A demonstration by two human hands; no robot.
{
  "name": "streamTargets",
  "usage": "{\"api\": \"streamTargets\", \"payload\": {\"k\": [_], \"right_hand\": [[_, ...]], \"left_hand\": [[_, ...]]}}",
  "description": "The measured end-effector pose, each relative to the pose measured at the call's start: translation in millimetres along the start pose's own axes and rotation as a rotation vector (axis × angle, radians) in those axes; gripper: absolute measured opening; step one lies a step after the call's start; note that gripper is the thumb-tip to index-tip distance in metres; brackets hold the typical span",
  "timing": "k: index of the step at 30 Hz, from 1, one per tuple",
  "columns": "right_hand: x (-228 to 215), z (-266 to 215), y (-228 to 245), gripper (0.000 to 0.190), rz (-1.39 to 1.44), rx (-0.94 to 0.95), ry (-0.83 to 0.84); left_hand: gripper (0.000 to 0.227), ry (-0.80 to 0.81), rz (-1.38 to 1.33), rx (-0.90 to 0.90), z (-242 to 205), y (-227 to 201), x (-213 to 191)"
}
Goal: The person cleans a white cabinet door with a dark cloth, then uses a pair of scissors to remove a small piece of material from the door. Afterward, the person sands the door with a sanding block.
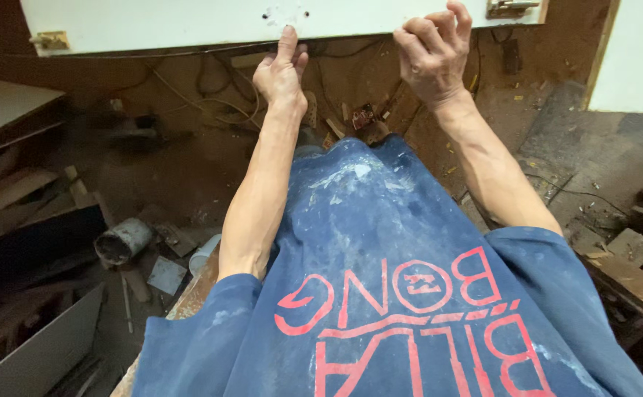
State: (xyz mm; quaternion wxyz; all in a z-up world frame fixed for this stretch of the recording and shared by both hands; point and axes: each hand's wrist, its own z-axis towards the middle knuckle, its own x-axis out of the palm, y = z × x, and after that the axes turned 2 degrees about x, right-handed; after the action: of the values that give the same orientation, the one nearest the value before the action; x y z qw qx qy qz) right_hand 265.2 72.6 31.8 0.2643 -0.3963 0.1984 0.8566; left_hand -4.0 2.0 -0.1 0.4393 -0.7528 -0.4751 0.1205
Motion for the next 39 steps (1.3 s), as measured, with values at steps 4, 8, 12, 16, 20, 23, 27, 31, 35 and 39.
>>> {"api": "streamTargets", "payload": {"k": [4, 8, 12, 16, 20, 23, 27, 31, 35, 39], "right_hand": [[2.0, 1.5, 13.0, 0.01, 0.048, 0.178, -0.047], [7.1, -19.3, 25.0, 0.026, 0.02, 0.362, -0.177], [2.7, -55.1, -2.6, 0.028, -0.168, 0.576, -0.267], [-18.6, -79.8, -58.6, 0.016, -0.304, 0.396, -0.228], [-42.4, -81.9, -89.3, 0.006, -0.263, 0.219, -0.048], [-50.4, -73.8, -93.6, 0.004, -0.19, 0.164, 0.019], [-54.2, -63.0, -93.9, 0.005, -0.108, 0.146, 0.067], [-63.8, -54.2, -83.5, 0.004, -0.088, 0.111, 0.065], [-62.1, -25.2, -51.9, 0.011, -0.075, 0.051, 0.1], [-30.1, 11.2, 2.8, 0.012, 0.037, -0.014, 0.094]], "left_hand": [[0.029, -0.027, -0.014, 0.008, 4.0, 3.6, 2.0], [0.029, -0.026, -0.017, 0.007, 2.1, 0.5, 2.0], [0.032, -0.053, 0.014, 0.004, -3.5, -6.7, 4.8], [0.035, -0.055, 0.039, -0.013, -10.1, -13.5, 4.2], [0.035, -0.057, 0.031, -0.018, -10.1, -13.9, 6.3], [0.036, -0.075, 0.05, -0.017, -7.1, -12.7, 6.3], [0.034, -0.052, 0.019, -0.015, -5.4, -9.6, 3.0], [0.03, -0.044, 0.024, -0.016, 0.4, -2.9, 3.5], [0.034, -0.123, 0.025, 0.013, -2.0, -1.8, 5.2], [0.027, -0.043, -0.037, 0.002, -3.9, -1.0, 4.5]]}}
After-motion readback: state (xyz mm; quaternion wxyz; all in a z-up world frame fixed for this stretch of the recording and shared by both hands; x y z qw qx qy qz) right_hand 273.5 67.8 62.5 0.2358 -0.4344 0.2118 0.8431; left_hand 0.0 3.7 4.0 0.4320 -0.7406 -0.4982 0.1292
